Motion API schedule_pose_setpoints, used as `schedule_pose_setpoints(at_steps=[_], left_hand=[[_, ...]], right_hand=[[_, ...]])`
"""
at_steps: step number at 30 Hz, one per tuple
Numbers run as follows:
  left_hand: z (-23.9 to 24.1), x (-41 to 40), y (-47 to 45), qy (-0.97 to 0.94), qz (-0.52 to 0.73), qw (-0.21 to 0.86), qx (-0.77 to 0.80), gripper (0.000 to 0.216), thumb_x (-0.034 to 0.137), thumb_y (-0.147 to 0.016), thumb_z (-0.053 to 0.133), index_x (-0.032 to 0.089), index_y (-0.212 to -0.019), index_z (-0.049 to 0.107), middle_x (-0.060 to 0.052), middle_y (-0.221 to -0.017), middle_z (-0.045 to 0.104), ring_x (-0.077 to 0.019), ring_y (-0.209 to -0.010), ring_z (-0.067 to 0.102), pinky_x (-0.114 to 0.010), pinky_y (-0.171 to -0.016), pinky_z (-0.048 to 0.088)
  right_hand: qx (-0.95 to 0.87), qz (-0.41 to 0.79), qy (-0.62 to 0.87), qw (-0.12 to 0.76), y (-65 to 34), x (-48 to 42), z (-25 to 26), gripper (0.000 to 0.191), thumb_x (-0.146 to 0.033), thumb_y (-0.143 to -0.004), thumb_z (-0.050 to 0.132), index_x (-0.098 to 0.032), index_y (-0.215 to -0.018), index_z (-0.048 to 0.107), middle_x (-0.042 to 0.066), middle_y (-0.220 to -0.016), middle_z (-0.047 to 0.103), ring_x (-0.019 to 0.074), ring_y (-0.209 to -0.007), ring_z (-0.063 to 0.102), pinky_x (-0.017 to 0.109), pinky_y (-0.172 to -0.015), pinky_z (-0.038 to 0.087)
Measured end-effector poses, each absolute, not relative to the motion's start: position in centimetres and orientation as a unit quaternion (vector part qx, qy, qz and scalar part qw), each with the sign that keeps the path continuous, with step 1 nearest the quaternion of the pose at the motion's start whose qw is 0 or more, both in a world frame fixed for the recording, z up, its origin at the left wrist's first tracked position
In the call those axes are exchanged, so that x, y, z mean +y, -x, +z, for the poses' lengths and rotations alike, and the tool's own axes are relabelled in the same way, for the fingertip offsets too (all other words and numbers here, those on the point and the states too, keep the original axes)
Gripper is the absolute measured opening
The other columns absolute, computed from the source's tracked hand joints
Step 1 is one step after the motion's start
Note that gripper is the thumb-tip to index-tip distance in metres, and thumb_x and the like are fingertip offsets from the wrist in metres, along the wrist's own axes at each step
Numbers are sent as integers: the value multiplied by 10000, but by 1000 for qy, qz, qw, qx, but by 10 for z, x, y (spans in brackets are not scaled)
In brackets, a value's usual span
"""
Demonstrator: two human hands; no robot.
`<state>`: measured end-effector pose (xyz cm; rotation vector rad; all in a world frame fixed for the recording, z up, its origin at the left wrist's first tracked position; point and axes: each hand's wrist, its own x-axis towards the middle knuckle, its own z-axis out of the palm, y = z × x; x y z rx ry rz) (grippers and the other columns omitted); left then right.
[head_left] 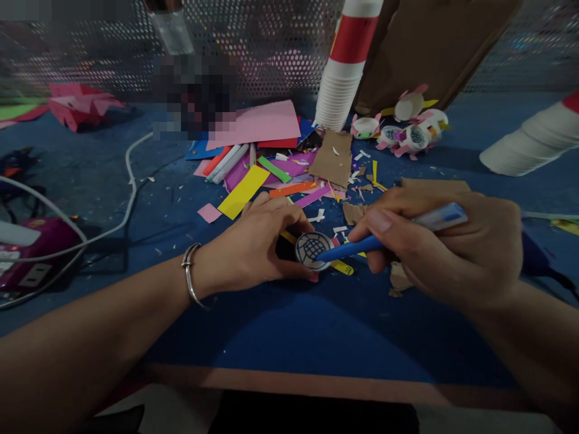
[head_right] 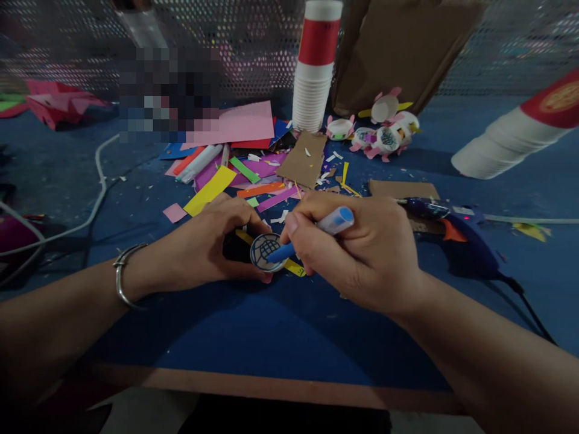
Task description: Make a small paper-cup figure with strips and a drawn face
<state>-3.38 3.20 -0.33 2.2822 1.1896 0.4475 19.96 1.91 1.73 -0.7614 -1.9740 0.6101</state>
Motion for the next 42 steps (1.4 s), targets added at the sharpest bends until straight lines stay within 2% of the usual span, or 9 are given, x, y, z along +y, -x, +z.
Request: schedule_pose_setpoints(at_steps=[4,9,12,19,28,31,35,42], left_hand=[[-3,32,33,-844,167,261,438,559,504,-695,1005,199,-1089,752,-56,-1106,718,-276,-1057,634,-481,-1035,448],[-5,32,34,-846,168,261,433,579,523,-693,1001,197,-1102,752,-50,-1101,720,-280,-1052,644,-491,-1044,448],[-6,32,34,-841,168,268,439,571,517,-690,998,206,-1104,758,-58,-1102,713,-291,-1062,639,-482,-1008,467],[-4,32,35,-834,166,279,446,559,517,-677,1003,216,-1085,768,-49,-1076,709,-286,-1050,634,-467,-995,475],[-5,30,37,-830,167,286,449,542,497,-678,1004,222,-1080,767,-65,-1128,705,-302,-1124,608,-454,-983,481],[-5,30,38,-827,166,290,452,540,504,-682,1001,218,-1074,763,-65,-1121,708,-300,-1114,603,-456,-971,483],[-3,30,37,-827,163,290,452,553,527,-676,996,222,-1071,758,-65,-1092,712,-308,-1093,606,-468,-949,485],[-3,30,36,-824,164,293,457,537,497,-683,1001,222,-1078,765,-63,-1102,710,-301,-1097,614,-452,-961,492]], right_hand=[[-801,266,312,437,-198,19,20,466,18,-930,584,-212,-526,546,-61,-493,617,52,-397,549,206,-523,506],[-776,299,324,451,-202,20,16,381,-46,-957,603,-192,-614,681,-55,-494,631,32,-378,544,158,-458,452],[-765,276,334,475,-206,23,11,373,-56,-960,629,-194,-621,704,-62,-505,623,23,-423,567,148,-499,461],[-773,238,344,476,-205,25,10,387,-25,-947,605,-220,-617,660,-87,-509,579,17,-423,518,164,-496,456],[-775,231,360,464,-204,21,13,352,-68,-943,601,-242,-654,702,-80,-475,544,45,-390,490,214,-419,395],[-758,226,352,501,-201,24,12,355,-77,-930,610,-230,-622,698,-75,-440,516,52,-340,458,224,-401,419],[-727,191,334,570,-198,28,10,342,-29,-848,623,-210,-565,690,-55,-422,524,66,-320,459,236,-378,424],[-737,197,356,540,-198,24,15,418,-50,-881,619,-220,-501,579,-63,-440,535,60,-368,479,252,-518,519]])
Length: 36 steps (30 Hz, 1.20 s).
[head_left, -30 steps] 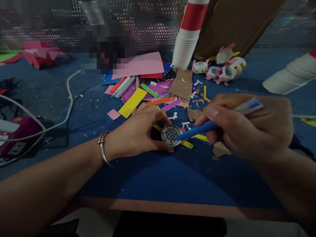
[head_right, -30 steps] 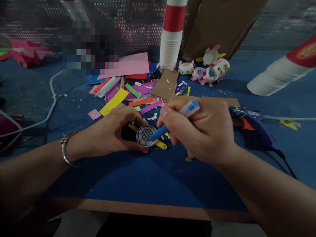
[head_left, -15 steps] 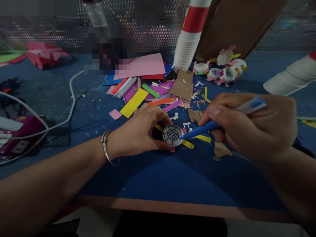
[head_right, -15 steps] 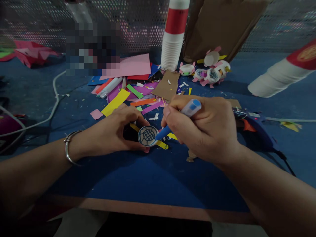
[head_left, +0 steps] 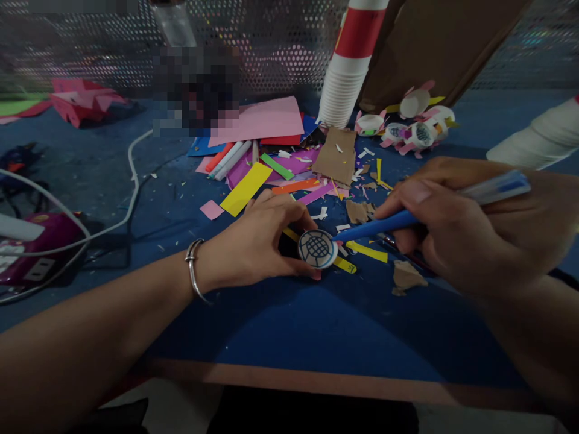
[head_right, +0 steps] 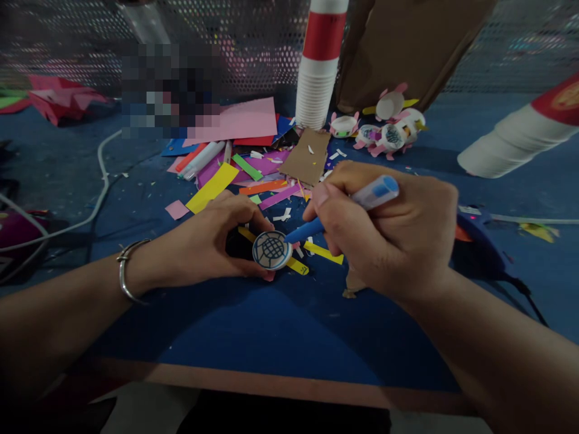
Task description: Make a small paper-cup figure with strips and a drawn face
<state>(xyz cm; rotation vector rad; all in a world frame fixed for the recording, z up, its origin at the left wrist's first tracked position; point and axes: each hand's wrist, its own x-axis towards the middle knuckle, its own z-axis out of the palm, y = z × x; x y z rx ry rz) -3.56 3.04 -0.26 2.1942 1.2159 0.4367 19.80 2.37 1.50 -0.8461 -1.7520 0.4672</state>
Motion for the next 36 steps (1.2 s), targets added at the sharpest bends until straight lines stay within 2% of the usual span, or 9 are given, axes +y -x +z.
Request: schedule_pose_setpoints(at_steps=[3,6,10,17,22,31,36], left_hand=[[-3,31,35,-824,167,294,454,546,515,-674,1003,222,-1069,766,-63,-1098,708,-303,-1089,617,-450,-960,493],[-3,31,35,-827,165,294,451,525,488,-686,1003,225,-1075,768,-63,-1111,714,-299,-1095,616,-461,-984,485],[-2,31,34,-831,160,290,446,519,478,-705,995,220,-1093,764,-66,-1119,716,-294,-1097,615,-462,-987,473],[-2,31,34,-832,161,283,449,524,485,-696,994,227,-1081,749,-57,-1119,712,-293,-1096,623,-464,-1007,466],[-3,31,36,-831,165,284,449,525,496,-693,996,238,-1078,750,-54,-1114,714,-296,-1104,620,-453,-985,479],[-4,33,36,-836,165,281,441,554,528,-696,989,223,-1095,756,-67,-1111,722,-302,-1087,627,-464,-960,484],[-5,33,37,-839,171,280,434,535,519,-703,992,222,-1076,749,-70,-1113,731,-293,-1071,635,-460,-964,487]], right_hand=[[-742,202,365,524,-201,21,15,394,-66,-913,620,-214,-548,619,-68,-455,544,55,-413,501,233,-558,514],[-761,174,367,506,-205,21,11,294,-91,-915,654,-209,-650,705,-62,-514,583,50,-450,502,225,-496,413],[-789,133,354,484,-206,23,8,282,-119,-896,676,-209,-629,655,-59,-542,589,51,-448,435,256,-468,324],[-785,154,356,483,-206,22,11,252,-87,-874,658,-221,-666,707,-60,-527,601,73,-492,586,244,-513,425],[-796,127,347,480,-210,21,9,268,-98,-895,659,-225,-660,673,-66,-567,615,63,-478,539,267,-486,375],[-799,137,337,479,-208,21,9,266,-65,-905,647,-216,-692,698,-87,-594,620,28,-497,540,231,-496,393],[-801,135,339,474,-207,19,10,266,-74,-900,645,-229,-695,713,-78,-575,618,54,-489,545,250,-489,406]])
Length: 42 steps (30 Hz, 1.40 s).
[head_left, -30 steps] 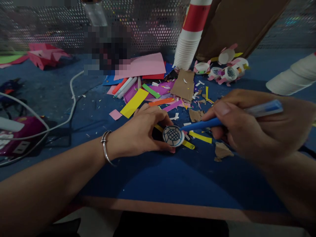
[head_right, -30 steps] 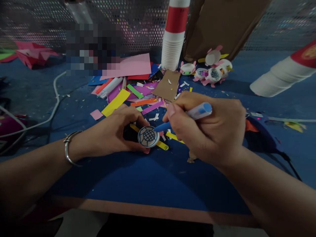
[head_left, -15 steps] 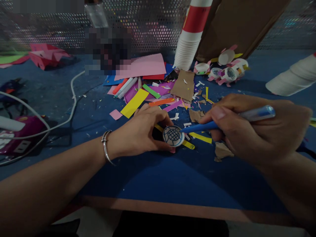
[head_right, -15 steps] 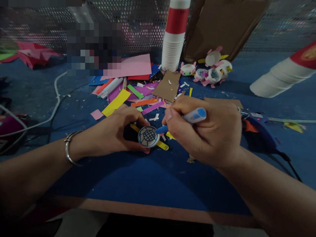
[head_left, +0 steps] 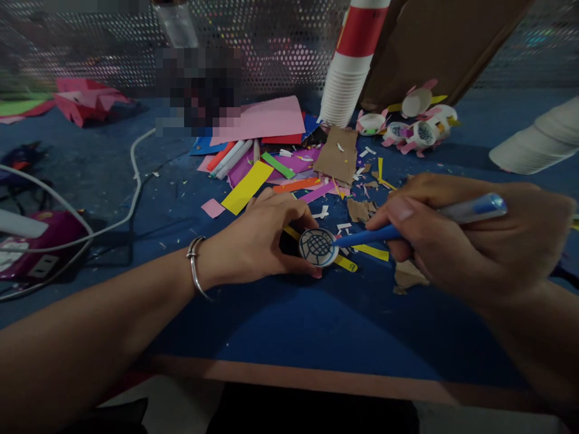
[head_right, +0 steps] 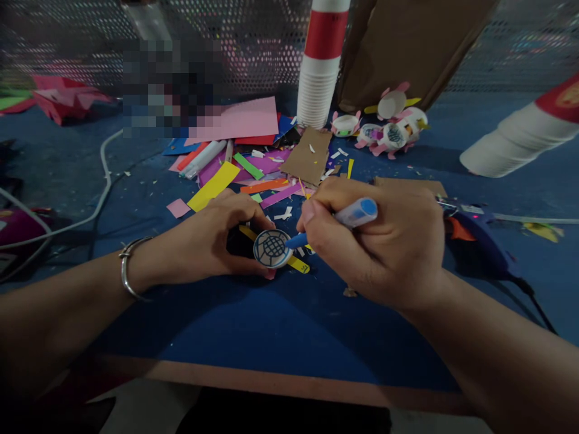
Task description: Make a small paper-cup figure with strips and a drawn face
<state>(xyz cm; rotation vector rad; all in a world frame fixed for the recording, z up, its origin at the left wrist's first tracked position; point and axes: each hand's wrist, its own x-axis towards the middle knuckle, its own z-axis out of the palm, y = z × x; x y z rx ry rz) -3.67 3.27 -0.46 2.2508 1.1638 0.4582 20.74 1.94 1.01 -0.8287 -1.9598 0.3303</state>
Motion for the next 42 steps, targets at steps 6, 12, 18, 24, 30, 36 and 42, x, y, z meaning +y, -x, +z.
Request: schedule_pose_setpoints(at_steps=[6,12,18,24,30,36,42], left_hand=[[-4,32,37,-841,178,273,433,539,497,-684,1009,220,-1065,749,-67,-1102,723,-302,-1095,633,-470,-999,475],[-4,31,37,-836,169,283,439,543,508,-693,1000,209,-1079,763,-79,-1128,719,-318,-1131,610,-476,-1003,472],[-3,31,36,-836,165,281,443,541,498,-691,1001,220,-1086,758,-72,-1133,723,-314,-1126,618,-469,-1003,466],[-1,31,36,-836,161,286,440,543,483,-700,1001,200,-1098,764,-83,-1156,724,-318,-1149,609,-466,-1016,453],[-2,32,36,-833,166,286,443,550,488,-684,1011,199,-1083,766,-84,-1139,718,-323,-1138,610,-463,-996,468],[-2,32,36,-838,167,283,435,529,482,-690,1011,202,-1069,772,-73,-1116,728,-304,-1113,617,-464,-999,456],[-3,33,36,-836,166,286,437,522,496,-686,1011,214,-1063,784,-69,-1126,742,-302,-1118,618,-453,-986,453]], right_hand=[[-788,143,357,481,-208,17,11,272,-91,-888,649,-233,-668,724,-64,-534,594,72,-461,531,259,-477,410],[-772,129,375,498,-205,18,6,232,-163,-936,684,-224,-727,765,-54,-550,634,66,-455,530,261,-453,371],[-792,151,359,471,-202,21,6,311,-134,-937,686,-221,-644,629,-50,-580,651,88,-483,579,272,-448,354],[-799,156,341,470,-199,22,9,311,-97,-926,663,-217,-648,595,-66,-559,610,67,-498,582,241,-467,372],[-809,147,327,465,-200,22,8,319,-111,-945,672,-218,-656,590,-75,-550,574,64,-483,582,245,-452,380],[-807,155,309,479,-201,20,6,283,-114,-962,686,-222,-702,657,-54,-592,652,87,-520,637,252,-468,430],[-811,177,304,467,-198,21,7,259,-150,-973,685,-232,-728,671,-33,-611,683,100,-498,632,263,-458,443]])
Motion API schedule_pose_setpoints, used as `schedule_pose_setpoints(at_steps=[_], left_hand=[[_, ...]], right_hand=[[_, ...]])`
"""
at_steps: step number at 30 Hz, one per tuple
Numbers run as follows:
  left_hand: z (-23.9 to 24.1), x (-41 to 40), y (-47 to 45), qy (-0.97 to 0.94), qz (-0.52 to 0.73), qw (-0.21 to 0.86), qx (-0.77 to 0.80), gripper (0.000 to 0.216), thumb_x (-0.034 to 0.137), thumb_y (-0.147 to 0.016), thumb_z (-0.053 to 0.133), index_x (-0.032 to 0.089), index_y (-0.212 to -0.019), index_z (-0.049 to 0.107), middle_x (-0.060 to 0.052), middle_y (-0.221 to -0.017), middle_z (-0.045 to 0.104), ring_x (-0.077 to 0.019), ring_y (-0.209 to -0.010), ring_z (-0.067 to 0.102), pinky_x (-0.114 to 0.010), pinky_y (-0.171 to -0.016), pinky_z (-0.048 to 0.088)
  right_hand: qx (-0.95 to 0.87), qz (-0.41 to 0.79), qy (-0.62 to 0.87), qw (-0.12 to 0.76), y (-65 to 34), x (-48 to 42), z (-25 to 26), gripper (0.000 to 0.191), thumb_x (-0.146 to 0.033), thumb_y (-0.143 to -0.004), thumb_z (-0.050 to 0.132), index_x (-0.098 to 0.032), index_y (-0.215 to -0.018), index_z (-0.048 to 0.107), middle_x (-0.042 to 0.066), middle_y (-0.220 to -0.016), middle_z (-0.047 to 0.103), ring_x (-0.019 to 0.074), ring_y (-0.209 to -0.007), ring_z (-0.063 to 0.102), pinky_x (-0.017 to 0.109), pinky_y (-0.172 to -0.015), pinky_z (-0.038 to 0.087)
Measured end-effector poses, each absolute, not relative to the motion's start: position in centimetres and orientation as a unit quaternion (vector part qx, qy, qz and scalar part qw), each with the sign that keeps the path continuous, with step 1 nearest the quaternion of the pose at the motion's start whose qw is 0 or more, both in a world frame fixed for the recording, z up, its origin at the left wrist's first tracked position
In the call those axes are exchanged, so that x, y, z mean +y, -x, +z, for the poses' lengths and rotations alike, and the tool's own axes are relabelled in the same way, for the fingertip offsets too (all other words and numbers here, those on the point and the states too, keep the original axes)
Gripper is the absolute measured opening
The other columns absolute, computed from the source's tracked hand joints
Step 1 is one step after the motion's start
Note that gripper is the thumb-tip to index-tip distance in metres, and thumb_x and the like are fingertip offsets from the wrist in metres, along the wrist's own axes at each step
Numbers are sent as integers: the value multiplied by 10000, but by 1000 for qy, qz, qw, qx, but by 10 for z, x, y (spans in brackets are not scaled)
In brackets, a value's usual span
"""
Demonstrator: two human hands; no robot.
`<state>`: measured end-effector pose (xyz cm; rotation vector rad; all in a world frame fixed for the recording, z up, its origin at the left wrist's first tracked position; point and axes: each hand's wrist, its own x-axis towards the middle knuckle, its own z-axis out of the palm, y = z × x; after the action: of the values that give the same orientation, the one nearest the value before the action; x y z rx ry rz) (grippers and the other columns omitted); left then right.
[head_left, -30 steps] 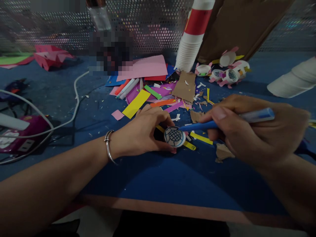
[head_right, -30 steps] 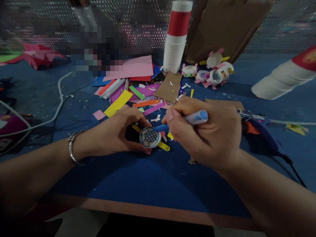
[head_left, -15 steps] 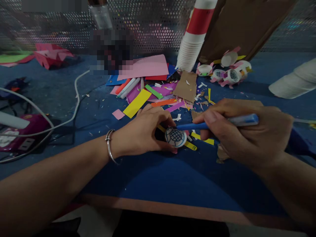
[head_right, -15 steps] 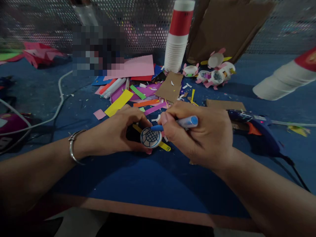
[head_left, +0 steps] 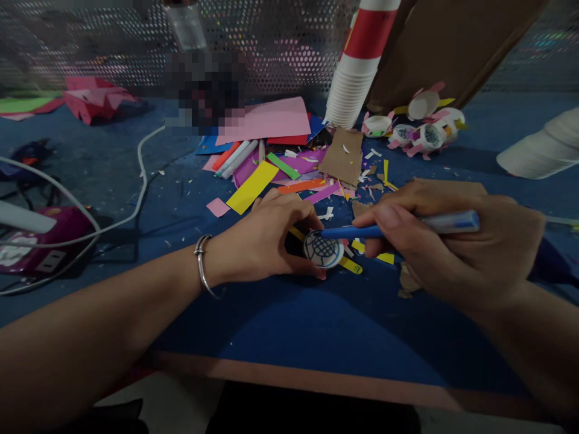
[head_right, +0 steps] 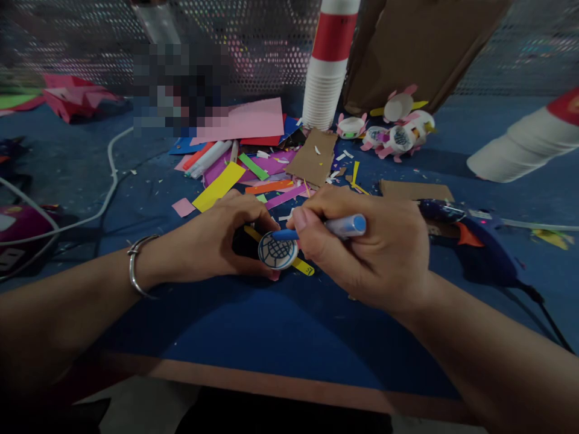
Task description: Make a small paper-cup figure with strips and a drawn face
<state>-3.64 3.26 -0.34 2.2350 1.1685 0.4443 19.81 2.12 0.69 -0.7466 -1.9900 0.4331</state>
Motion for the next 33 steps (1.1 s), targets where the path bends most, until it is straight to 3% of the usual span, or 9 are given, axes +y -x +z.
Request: schedule_pose_setpoints(at_steps=[12,26,33], left_hand=[[-4,31,36,-843,178,275,427,518,482,-683,1017,210,-1053,779,-55,-1079,750,-291,-1082,619,-442,-970,433],[-6,31,38,-844,190,277,419,510,495,-680,1018,210,-1026,775,-58,-1079,750,-297,-1091,624,-439,-963,443],[-8,33,38,-847,185,274,416,517,516,-675,1014,215,-1023,780,-58,-1069,747,-288,-1060,631,-435,-961,436]], right_hand=[[-833,153,299,440,-197,19,8,270,-133,-964,659,-239,-717,644,-25,-617,706,130,-524,661,286,-439,408],[-828,159,310,440,-196,15,10,265,-136,-977,676,-248,-737,698,-21,-618,698,154,-592,681,301,-549,479],[-825,187,294,445,-196,13,10,292,-96,-941,670,-249,-691,674,-36,-598,683,118,-482,587,293,-482,447]])
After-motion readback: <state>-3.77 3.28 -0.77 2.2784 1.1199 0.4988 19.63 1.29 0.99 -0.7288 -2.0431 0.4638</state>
